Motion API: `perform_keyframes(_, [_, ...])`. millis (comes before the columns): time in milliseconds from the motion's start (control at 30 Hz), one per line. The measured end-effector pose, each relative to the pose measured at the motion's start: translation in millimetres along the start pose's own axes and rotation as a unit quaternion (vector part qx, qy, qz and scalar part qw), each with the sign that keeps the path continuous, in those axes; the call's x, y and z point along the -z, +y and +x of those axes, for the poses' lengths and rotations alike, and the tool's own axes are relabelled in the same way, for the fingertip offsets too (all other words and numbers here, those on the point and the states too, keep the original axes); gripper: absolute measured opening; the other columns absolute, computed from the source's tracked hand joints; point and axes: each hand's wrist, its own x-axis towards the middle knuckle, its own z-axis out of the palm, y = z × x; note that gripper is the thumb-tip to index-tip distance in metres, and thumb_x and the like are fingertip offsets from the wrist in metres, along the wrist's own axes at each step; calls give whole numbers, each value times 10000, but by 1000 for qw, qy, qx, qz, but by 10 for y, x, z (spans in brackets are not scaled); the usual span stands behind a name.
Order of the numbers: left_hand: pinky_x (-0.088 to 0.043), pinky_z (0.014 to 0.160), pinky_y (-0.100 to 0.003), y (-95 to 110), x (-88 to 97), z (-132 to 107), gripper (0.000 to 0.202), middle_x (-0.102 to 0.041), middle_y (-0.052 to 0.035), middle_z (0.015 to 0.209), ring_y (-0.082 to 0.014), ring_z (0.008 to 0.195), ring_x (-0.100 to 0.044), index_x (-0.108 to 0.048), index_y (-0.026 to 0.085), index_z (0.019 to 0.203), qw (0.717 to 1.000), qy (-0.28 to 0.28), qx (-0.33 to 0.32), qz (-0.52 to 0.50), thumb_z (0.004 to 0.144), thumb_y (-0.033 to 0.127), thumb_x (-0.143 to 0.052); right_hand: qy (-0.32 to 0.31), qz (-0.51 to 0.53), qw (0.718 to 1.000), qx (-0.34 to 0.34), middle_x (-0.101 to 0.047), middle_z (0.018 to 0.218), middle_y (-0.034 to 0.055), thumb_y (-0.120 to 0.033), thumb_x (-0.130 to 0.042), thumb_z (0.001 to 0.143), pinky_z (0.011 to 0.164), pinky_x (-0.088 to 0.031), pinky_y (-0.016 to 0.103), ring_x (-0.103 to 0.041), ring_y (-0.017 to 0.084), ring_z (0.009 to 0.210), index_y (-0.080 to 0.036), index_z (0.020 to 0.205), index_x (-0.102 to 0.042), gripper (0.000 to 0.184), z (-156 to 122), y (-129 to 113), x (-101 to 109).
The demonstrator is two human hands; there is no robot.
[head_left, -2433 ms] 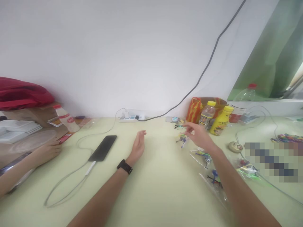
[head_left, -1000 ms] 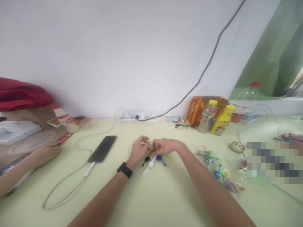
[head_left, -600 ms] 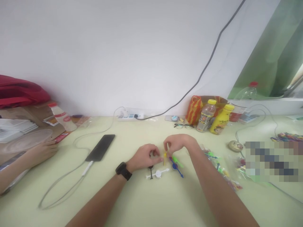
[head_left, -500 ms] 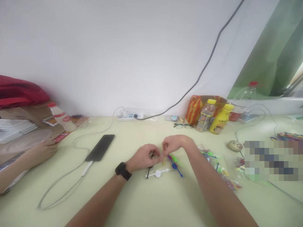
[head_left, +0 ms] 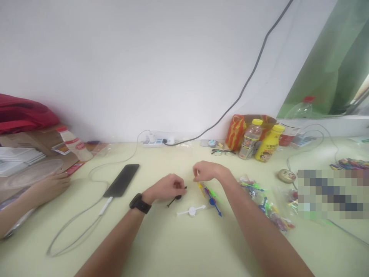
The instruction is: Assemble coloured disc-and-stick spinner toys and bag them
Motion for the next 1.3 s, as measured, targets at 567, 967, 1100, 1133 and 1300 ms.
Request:
perform_keyframes(567, [-565,898,-365,-211,202,137,348,-783,-96,1028,-248,963,-709,-819,188,1042,934,267,5,-239,898,479,-695,176,461,867,69,-709,751,7,-332,-726,908,574,-494,223,-652,128,621,-200,1045,-643,208,576,-282,-546])
perform_keyframes(967, [-617,893,-393,-122,231,87,345,-784,-87,994,-252,936,-747,-749,178,987,932,276,-59,-226,766,413,-873,140,615,770,93,-699,724,11,-221,-687,765,653,-546,253,-671,135,651,-184,944,-647,186,636,-282,-550])
perform_keyframes(1100, [-618,878,-382,-170,251,86,313,-778,-81,968,-240,910,-747,-727,175,966,944,258,-58,-196,799,418,-833,123,541,826,101,-688,745,1,-241,-589,810,612,-493,236,-613,114,615,-195,942,-588,140,593,-303,-530])
perform_keyframes(1133, [-618,868,-377,-184,251,90,301,-777,-79,959,-236,896,-747,-723,175,969,948,253,-59,-185,814,416,-815,122,512,845,99,-673,733,-8,-248,-559,832,588,-467,231,-584,109,596,-199,939,-569,118,589,-318,-528])
perform_keyframes(1300, [-605,818,-347,-294,240,115,240,-782,-75,927,-227,866,-745,-742,176,1002,964,219,-61,-137,871,374,-708,154,390,906,57,-652,794,-7,-235,-504,893,589,-408,235,-553,129,669,-199,941,-553,78,662,-354,-546])
